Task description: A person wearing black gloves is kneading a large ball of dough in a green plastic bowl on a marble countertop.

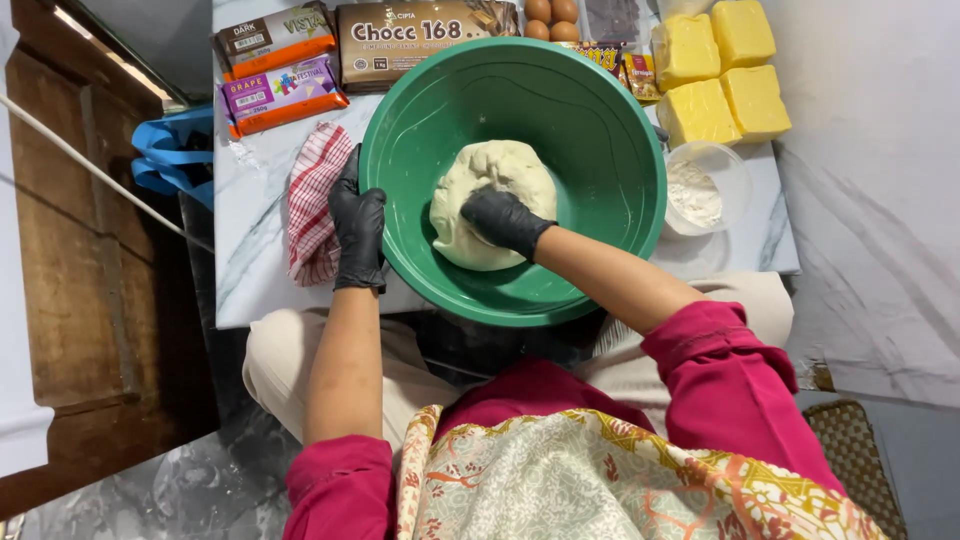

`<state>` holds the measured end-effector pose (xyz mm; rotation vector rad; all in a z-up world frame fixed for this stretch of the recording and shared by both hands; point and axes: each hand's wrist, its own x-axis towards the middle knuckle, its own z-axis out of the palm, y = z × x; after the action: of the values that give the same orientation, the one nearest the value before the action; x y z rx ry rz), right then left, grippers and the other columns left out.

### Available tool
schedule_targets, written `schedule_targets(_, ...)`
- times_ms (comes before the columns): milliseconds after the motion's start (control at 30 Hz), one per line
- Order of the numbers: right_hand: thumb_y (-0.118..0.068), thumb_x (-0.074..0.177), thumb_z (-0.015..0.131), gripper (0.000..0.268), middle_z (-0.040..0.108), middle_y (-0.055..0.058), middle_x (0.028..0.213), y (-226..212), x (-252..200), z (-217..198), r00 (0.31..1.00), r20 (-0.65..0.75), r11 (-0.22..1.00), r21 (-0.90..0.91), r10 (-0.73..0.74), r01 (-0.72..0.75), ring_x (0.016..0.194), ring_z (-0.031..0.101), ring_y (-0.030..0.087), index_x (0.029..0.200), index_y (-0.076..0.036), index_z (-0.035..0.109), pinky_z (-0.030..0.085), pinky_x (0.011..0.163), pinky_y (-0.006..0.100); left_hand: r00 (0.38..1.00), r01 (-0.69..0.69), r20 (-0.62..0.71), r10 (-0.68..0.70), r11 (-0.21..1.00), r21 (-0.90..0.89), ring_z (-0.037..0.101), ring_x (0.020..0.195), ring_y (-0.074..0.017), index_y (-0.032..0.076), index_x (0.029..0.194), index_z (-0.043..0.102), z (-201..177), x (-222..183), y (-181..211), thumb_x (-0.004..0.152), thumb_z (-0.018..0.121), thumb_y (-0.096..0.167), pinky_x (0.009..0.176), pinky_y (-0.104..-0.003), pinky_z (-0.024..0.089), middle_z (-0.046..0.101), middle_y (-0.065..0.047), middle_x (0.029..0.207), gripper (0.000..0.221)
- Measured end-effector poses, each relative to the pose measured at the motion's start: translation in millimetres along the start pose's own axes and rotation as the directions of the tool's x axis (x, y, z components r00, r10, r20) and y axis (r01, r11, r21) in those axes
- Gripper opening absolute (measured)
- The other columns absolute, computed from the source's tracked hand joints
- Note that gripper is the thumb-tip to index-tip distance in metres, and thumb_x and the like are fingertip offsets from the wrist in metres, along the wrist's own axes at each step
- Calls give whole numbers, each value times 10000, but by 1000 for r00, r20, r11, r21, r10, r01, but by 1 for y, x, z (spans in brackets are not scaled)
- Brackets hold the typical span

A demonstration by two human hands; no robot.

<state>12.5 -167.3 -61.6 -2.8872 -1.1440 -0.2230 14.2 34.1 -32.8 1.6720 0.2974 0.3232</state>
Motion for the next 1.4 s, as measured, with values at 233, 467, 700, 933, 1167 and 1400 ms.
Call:
schedule_targets(233, -384, 761, 555, 158, 602, -70, 861, 40, -66, 8, 820, 489, 939, 8, 297, -344, 869, 596, 160, 871, -298, 630, 506, 711, 341, 1000, 23, -7, -22, 982, 185, 609, 813, -141, 242, 1059, 611, 2, 14, -12, 486, 539, 71, 661, -281, 454, 643, 8, 842, 602)
schedule_targets(467, -385, 733, 591, 276, 657, 118, 770, 77, -89, -17, 818, 509, 843, 288, 267, -455, 822, 604, 335, 757, -118, 657, 493, 734, 402, 997, 74, -22, -71, 953, 292, 607, 775, -181, 255, 960, 651, 7, 13, -8, 497, 560, 160, 647, -301, 447, 631, 24, 775, 481)
schedule_targets(700, -372, 786, 575, 237, 608, 60, 689, 66, 8, -62, 907, 188, 820, 388, 377, -421, 735, 608, 278, 719, -151, 627, 489, 611, 356, 996, 93, -26, -89, 940, 328, 598, 762, -215, 221, 926, 657, 5, 7, 0, 502, 548, 174, 642, -316, 439, 628, -8, 767, 441)
schedule_targets(933, -320, 732, 611, 153, 633, 62, 757, 88, -30, -6, 850, 439, 899, 177, 292, -401, 788, 620, 276, 747, -171, 639, 499, 673, 358, 996, 88, -23, -86, 936, 341, 595, 833, -261, 201, 986, 639, 4, 14, -17, 510, 573, 174, 689, -347, 444, 632, -46, 811, 481)
schedule_targets(1167, -329, 741, 542, 157, 586, 55, 645, 79, -81, 45, 974, 199, 966, -252, 109, -57, 637, 617, 223, 685, -197, 606, 502, 511, 331, 979, 131, 129, -160, 969, 207, 587, 873, -260, 150, 1079, 599, 7, -2, 29, 545, 542, 113, 715, -351, 438, 626, -107, 906, 539)
schedule_targets(1400, -244, 706, 564, 84, 577, 60, 697, 138, -3, 244, 760, -553, 913, -1, -341, 409, 665, 585, 273, 711, -165, 594, 478, 533, 388, 962, 179, 184, -201, 975, 128, 577, 864, -230, 125, 1116, 573, 4, -2, 38, 552, 526, 77, 719, -310, 440, 612, -114, 943, 568)
